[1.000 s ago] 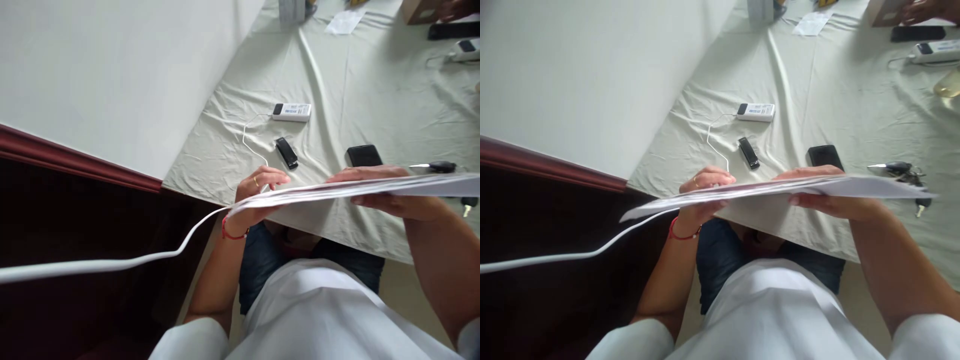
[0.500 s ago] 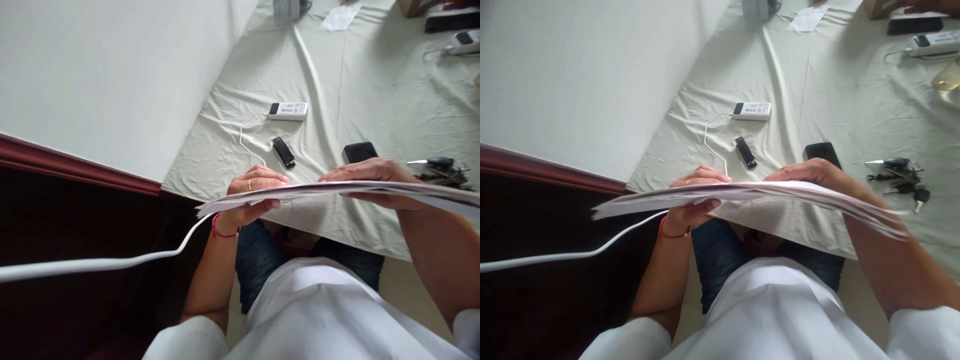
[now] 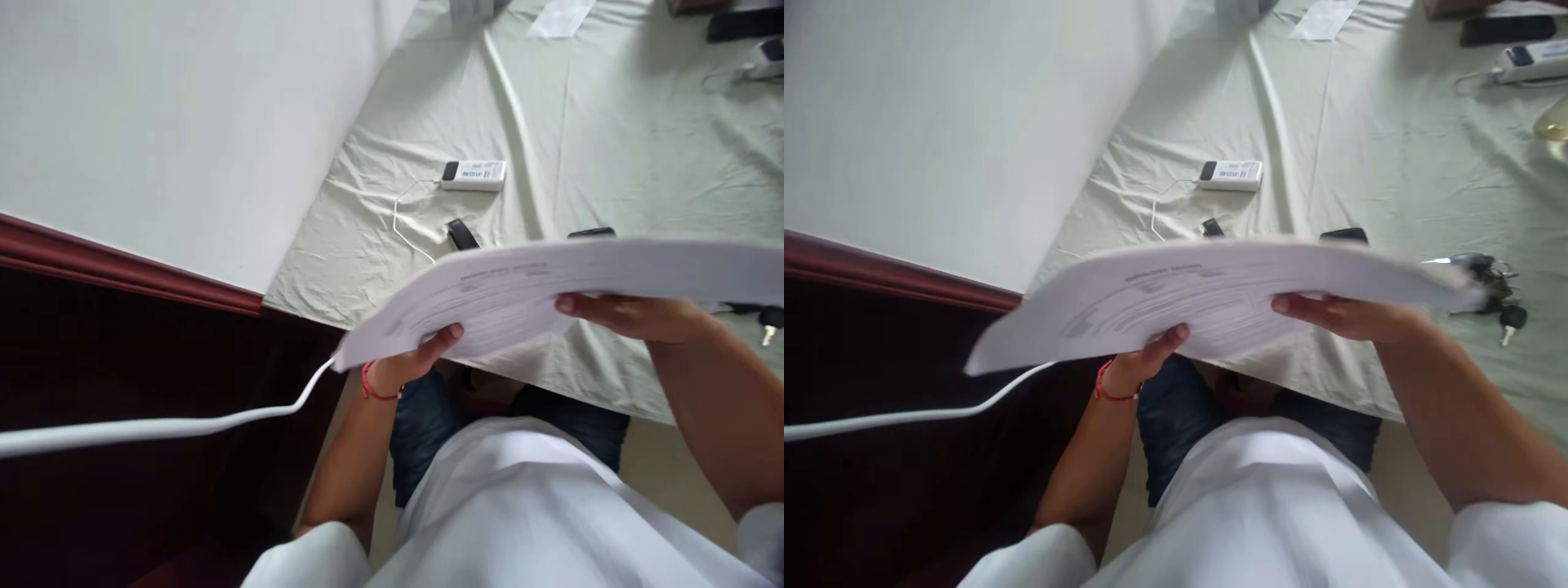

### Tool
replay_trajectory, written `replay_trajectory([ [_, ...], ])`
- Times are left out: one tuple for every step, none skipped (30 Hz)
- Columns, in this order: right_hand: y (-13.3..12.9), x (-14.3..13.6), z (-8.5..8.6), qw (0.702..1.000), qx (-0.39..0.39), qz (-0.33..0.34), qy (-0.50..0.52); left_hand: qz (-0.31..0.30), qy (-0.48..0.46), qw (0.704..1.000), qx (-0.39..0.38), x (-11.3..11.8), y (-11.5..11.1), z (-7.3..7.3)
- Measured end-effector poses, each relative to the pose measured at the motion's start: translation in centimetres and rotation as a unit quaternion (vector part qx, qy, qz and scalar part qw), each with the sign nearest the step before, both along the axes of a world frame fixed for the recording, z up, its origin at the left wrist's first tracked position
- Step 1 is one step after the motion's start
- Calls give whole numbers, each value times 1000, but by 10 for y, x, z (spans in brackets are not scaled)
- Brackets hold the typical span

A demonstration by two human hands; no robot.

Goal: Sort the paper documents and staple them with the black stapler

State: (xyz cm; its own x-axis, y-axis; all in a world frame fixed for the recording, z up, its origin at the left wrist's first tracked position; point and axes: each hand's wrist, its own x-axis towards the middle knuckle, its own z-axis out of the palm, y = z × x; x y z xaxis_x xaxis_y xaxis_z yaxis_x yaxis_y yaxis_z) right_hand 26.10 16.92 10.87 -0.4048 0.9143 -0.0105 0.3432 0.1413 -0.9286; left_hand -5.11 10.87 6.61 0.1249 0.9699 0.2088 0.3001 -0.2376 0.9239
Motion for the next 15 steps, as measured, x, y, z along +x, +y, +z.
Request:
replay_trajectory([
  [-6,2,-1,999,14,-16,27,13,-50,998,-31,2,-6,-7],
  [-11,3,-2,999,11,-23,48,17,-118,990,-69,6,-12,-15],
  [-17,5,-3,997,-14,-30,63,19,-192,974,-119,12,-18,-22],
  [-23,6,-5,995,-65,-38,69,22,-256,951,-173,18,-24,-28],
  [-27,8,-7,988,-131,-43,73,19,-311,922,-232,26,-29,-34],
  [-31,9,-10,976,-200,-45,76,18,-355,891,-284,34,-34,-39],
  [-33,9,-13,960,-265,-50,80,32,-391,862,-320,42,-38,-42],
  [-34,10,-17,942,-320,-59,85,56,-418,839,-344,50,-42,-45],
  [-35,11,-21,924,-362,-73,93,81,-437,822,-357,56,-46,-47],
  [-35,12,-26,909,-394,-94,100,108,-448,811,-361,61,-50,-48],
  [-34,12,-31,895,-417,-118,106,131,-451,806,-360,65,-53,-50],
  [-34,13,-36,883,-434,-141,109,149,-448,806,-358,68,-56,-51],
  [-33,13,-41,874,-445,-159,111,164,-439,809,-355,69,-58,-52],
  [-33,13,-46,868,-452,-171,113,177,-428,814,-351,70,-59,-54],
  [-32,12,-51,866,-454,-177,113,187,-415,820,-347,71,-59,-55],
])
